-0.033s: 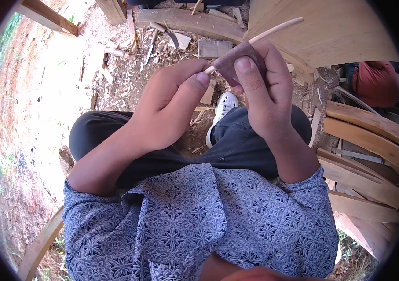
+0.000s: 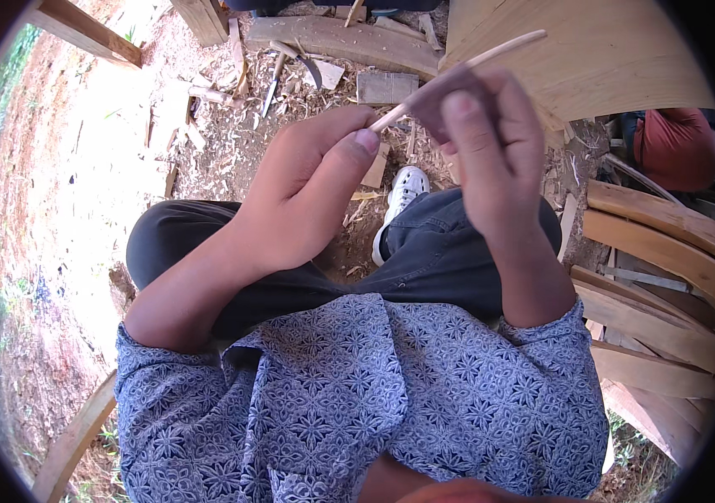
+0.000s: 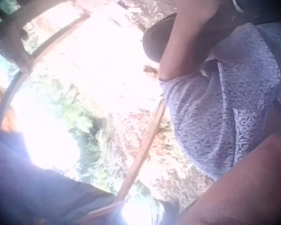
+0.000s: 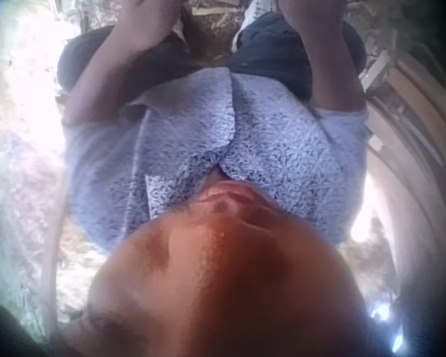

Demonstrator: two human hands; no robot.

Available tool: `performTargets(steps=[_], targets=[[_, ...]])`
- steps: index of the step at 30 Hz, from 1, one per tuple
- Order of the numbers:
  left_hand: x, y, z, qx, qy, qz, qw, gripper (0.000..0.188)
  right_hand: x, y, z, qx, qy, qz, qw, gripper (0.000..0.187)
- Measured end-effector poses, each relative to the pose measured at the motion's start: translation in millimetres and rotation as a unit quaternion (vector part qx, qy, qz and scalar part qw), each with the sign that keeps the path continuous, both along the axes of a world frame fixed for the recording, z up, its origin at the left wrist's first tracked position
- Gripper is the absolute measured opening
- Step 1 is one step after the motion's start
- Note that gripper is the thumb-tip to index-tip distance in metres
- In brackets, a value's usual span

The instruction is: The person sits on the ground and uses a sanding block to smooth and shape a thin wooden stick. They repeatedly rotate the stick and rub it with the sanding block, occasionally pausing to inspect the surface.

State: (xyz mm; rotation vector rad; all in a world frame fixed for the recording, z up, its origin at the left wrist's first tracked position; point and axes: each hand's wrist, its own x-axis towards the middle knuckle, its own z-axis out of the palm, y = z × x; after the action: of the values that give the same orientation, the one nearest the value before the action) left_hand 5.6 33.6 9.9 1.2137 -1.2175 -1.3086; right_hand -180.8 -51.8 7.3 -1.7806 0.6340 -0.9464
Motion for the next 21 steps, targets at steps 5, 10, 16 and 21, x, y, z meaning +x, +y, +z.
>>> performTargets(steps=[5, 10, 16, 21], targets=[[3, 0, -6, -0.03, -0.026, -0.011, 0.999, 0.032, -3, -14, 5, 0.037, -0.185, -0.035, 0.982, 0.015], [2, 1, -1, -0.016, -0.037, -0.002, 0.999, 0.031, -13, -26, 10, 0.033, -0.129, -0.045, 0.99, 0.016], [3, -1, 3, -0.034, -0.056, -0.008, 0.998, 0.029, 7, -3, 17, 0.059, -0.104, 0.013, 0.993, 0.014], [-2, -2, 2, 0.001, -0.009, 0.002, 1.0, 0.032, 9, 7, 5, 0.042, -0.078, 0.009, 0.996, 0.014]])
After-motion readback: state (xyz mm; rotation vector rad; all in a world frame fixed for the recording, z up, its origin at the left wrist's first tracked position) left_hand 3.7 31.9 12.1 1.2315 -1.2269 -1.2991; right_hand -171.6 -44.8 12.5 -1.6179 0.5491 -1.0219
